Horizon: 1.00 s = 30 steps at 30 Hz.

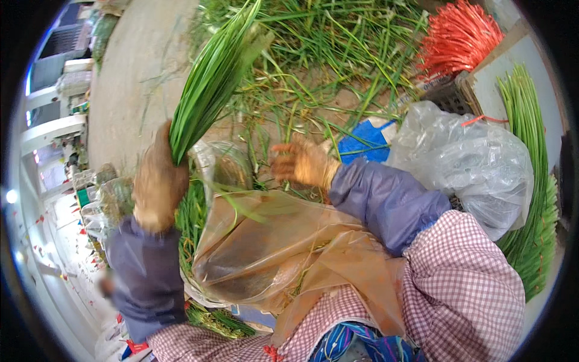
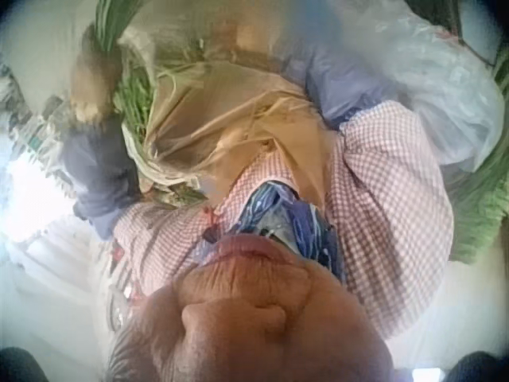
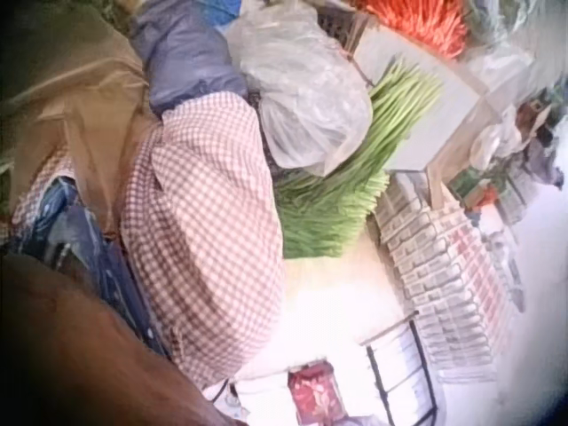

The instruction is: The person sorts, cleans, and bundles green vegetable stalks, specifically garlic chives, by hand; they pick through a large pile to select stalks, remove debris or yellowed ends, and tie the sorted stalks into bundles using red ties before placing them aside.

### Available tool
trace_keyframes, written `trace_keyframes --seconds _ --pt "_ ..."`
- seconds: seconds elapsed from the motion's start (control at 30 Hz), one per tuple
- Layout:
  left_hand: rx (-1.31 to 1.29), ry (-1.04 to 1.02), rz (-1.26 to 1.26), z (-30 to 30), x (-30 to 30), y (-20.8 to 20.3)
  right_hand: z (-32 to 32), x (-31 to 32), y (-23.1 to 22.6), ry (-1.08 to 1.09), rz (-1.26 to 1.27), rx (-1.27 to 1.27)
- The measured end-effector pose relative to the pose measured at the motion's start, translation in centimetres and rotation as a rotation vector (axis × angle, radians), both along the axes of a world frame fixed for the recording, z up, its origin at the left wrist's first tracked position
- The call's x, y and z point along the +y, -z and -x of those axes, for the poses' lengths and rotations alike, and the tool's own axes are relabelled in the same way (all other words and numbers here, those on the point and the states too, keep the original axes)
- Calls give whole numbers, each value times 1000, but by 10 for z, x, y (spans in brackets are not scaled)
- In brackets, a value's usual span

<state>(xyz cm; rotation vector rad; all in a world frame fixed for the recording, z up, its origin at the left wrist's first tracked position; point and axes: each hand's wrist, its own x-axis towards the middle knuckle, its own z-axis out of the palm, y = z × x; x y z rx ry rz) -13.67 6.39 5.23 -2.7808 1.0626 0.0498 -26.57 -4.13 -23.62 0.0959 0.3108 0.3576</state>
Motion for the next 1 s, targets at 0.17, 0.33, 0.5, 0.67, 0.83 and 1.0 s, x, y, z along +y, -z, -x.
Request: trace_keyframes --seconds 0.17,0.33,0.5,0.67,0.83,1.0 --pt "-70 -127 -11 112 77 -34 -6 17 -110 -65 -310 -190" --pt "457 -414 84 259 128 -6 2 37 -139 -4 -129 -172" --pt "582 -582 500 246 134 -23 10 44 -148 63 127 -161" --pt "959 -545 1181 206 114 42 30 42 -163 -5 208 -220" --pt "1776 -777 1259 212 84 76 31 9 -135 -231 404 -343" --pt "1754 -881 1458 220 90 84 63 -99 -131 71 1239 77"
